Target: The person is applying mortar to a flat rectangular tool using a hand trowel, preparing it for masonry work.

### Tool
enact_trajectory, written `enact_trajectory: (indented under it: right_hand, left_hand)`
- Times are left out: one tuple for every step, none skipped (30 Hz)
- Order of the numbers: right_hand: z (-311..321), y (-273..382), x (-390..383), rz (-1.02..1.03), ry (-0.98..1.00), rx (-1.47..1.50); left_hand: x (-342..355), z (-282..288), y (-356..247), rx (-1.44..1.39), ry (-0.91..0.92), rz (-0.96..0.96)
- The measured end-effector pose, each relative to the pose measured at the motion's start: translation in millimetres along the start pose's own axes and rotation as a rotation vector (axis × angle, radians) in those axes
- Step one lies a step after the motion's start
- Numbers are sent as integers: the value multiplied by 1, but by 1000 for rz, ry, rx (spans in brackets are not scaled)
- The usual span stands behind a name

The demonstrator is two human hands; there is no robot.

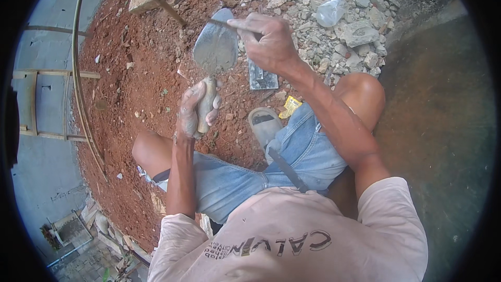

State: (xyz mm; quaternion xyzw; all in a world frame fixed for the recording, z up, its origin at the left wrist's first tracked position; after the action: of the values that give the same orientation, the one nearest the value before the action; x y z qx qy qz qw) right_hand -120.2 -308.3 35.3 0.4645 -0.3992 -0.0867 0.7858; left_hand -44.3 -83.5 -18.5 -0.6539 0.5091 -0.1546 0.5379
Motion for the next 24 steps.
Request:
enact_trajectory:
  right_hand:
    - [-6,7,-2,112,46,-37]
    - [-6,13,-4,207,30,-48]
    - [-8,11,-2,207,30,-46]
    - [-6,5,1,140,-21,21]
    - [-3,0,2,72,-73,88]
    - [-1,-2,1,46,-81,89]
    - [-1,0,0,49,-77,92]
    - [-4,4,-3,71,3,39]
    - [-9,7,-6,93,84,-13]
    - [-13,14,-8,130,81,-20]
    - [-12,16,-7,126,81,-19]
    - [-10,14,-4,56,83,12]
    - [-8,13,-2,-11,88,42]
    - [-8,13,-3,77,33,50]
    - [-8,15,-6,75,36,51]
    - [-14,16,-12,49,126,32]
    - [-21,16,-16,22,215,13]
    - [-22,15,-15,22,219,16]
    - [-21,19,-13,49,211,21]
    - [-22,22,-13,76,204,26]
    - [-25,23,-15,73,206,27]
    - [-24,24,-14,84,169,84]
    - [-22,25,-14,94,132,140]
    - [-26,23,-19,115,231,105]
  left_hand:
    - [0,1,0,0,-2,-1]
    - [1,3,1,-11,-3,1]
    - [1,4,2,-22,-4,4]
    - [1,2,1,-24,-4,6]
    - [0,0,-1,-6,-12,4]
    - [0,-1,-2,12,-19,2]
    - [0,1,-2,11,-22,-2]
    - [1,4,0,2,-18,-4]
    - [1,5,1,-7,-13,-6]
    - [0,6,1,-8,-13,-2]
    - [0,6,1,-3,-13,-2]
    - [0,7,1,2,-13,-1]
    - [1,6,1,0,-15,0]
    - [2,6,0,-1,-16,0]
    - [2,5,0,-2,-17,0]
    - [2,6,-1,-4,-21,0]
    - [0,8,-1,7,-35,4]
    - [-1,10,0,18,-48,9]
    - [-1,10,0,17,-50,12]
    - [1,9,-1,9,-45,-2]
    - [1,9,-2,2,-39,-16]
    - [1,9,-2,0,-42,-18]
    - [1,9,-3,8,-48,-16]
    - [1,9,-3,17,-55,-14]
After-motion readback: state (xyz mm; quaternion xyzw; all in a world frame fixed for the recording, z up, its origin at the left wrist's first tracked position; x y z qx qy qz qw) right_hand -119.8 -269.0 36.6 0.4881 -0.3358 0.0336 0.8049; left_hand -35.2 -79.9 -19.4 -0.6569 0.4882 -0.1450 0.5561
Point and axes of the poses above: each hand's wrist, its own x-axis towards the middle knuckle, its own z-axis out of the back of the hand, y = z × x, the point moved 7 cm from there along x, towards the middle knuckle, and after that the axes turned 4 degrees about x, right-handed, at the moved point
